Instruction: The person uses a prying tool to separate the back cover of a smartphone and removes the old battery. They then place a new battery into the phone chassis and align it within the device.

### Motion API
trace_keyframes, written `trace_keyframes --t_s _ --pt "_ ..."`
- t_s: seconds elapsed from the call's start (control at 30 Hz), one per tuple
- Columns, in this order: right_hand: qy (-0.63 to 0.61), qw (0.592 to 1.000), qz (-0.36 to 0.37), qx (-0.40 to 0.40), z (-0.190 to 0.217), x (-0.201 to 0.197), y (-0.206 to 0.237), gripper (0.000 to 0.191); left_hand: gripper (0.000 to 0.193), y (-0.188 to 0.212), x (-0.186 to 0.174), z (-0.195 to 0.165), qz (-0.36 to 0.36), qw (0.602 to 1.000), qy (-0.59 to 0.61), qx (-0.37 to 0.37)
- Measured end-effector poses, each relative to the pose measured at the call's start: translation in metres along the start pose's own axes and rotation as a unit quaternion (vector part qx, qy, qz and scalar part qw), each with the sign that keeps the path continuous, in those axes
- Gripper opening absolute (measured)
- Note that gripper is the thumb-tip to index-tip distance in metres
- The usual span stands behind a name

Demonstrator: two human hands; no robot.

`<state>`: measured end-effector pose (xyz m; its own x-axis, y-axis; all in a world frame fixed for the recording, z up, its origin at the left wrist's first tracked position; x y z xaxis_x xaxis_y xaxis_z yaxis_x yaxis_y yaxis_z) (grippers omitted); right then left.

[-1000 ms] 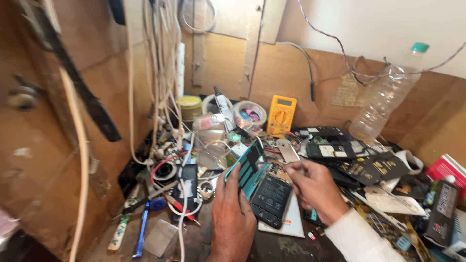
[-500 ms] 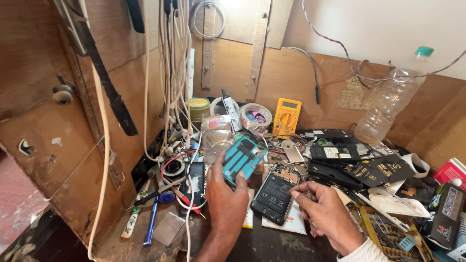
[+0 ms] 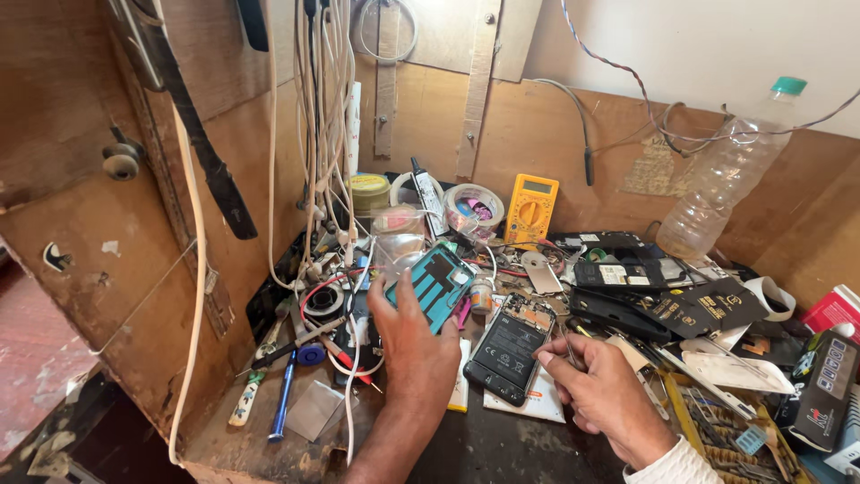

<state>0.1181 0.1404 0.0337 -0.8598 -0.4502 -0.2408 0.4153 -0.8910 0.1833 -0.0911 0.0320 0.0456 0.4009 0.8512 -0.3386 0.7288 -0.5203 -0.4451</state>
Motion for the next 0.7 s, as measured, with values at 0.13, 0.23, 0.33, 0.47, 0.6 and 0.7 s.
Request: trace_keyframes --t_s 0.13,0.23,0.33,0.47,0.6,0.7 --pt "0.025 1.000 -0.014 0.004 0.000 -0.002 0.003 0.026 0.084 0.003 -0.001 -0.007 0.004 0.998 -0.061 0.017" --pt "0.020 1.000 -0.005 0.022 -0.003 -0.002 0.004 0.027 0.086 0.005 0.002 -0.006 0.027 0.997 -0.066 0.000" --pt "0.047 0.998 -0.017 0.025 -0.005 -0.002 0.004 0.027 0.091 0.006 0.003 -0.005 0.041 0.996 -0.073 -0.011" --pt "0.046 0.998 -0.022 0.023 -0.007 -0.002 0.004 0.028 0.094 0.008 0.002 -0.007 0.044 0.996 -0.082 -0.008" --pt "0.044 0.998 -0.034 0.014 -0.008 -0.005 0.003 0.029 0.079 0.017 -0.001 -0.018 0.002 0.995 -0.085 0.057" --pt "0.036 0.998 -0.049 0.022 -0.012 -0.006 0.003 0.028 0.061 0.027 0.013 -0.026 0.076 0.990 -0.093 0.077"
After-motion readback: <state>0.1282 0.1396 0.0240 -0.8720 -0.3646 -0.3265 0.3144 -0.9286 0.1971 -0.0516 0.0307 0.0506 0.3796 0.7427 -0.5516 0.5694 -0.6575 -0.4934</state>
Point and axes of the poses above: each hand's wrist, its own y-axis away from the middle knuckle, its own x-axis out of the palm, z = x × y, the point moved 5 cm from there along -y, towards the middle knuckle, and after that the axes turned 5 degrees about -y, right-handed, at the moved point
